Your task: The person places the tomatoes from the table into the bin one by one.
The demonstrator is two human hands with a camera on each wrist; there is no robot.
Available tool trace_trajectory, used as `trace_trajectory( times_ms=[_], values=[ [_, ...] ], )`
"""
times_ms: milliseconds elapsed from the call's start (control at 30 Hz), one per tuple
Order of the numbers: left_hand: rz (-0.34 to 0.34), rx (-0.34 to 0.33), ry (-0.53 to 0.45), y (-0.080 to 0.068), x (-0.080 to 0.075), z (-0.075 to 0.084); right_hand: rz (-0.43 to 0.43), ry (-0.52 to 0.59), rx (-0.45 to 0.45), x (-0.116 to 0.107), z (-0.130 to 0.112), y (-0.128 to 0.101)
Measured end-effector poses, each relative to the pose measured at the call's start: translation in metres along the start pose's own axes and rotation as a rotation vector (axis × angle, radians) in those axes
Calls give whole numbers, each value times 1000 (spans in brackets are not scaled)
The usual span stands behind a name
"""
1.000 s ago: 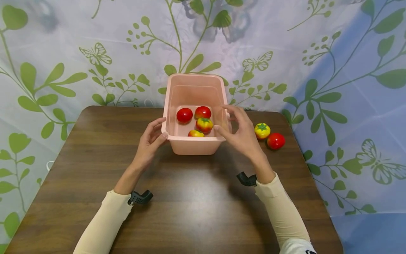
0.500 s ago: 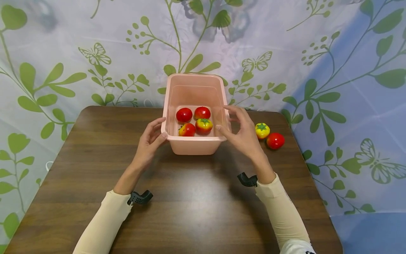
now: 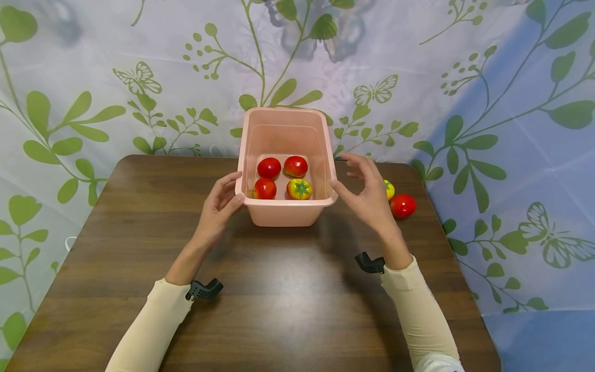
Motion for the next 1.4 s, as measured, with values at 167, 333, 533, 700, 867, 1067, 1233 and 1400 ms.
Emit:
trace_trajectory(
  times_ms=[167, 333, 533, 700, 867, 1067, 1233, 1400],
  values=[
    [1, 3, -1, 0, 0, 1, 28, 17, -19, -7, 5, -2],
    [-2, 3, -2, 0, 0, 1, 63, 11, -18, -15, 13, -5],
    [0, 1, -8, 1, -1, 1, 92, 11, 4, -24, 22, -8],
    [0, 0, -2, 0, -2, 1, 134, -6, 31, -30, 34, -10],
    [-4, -5, 6, 1, -2, 0, 163, -8, 62, -37, 29, -14],
    [-3, -5, 13, 1, -2, 1, 183, -58, 81, -48, 48, -16],
    [-2, -5, 15, 0, -3, 2, 192, -77, 106, -58, 79, -19],
    [-5, -5, 8, 0, -1, 1, 208, -66, 129, -67, 99, -24]
  ],
)
Point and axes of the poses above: each hand's wrist, its own y-axis towards the middle knuckle, its own x-axis out of the palm, z = x × y, the point moved 1 cm from there along y, towards the middle knuckle, and after that the axes turned 14 degrees about y, right-handed, at the moved point
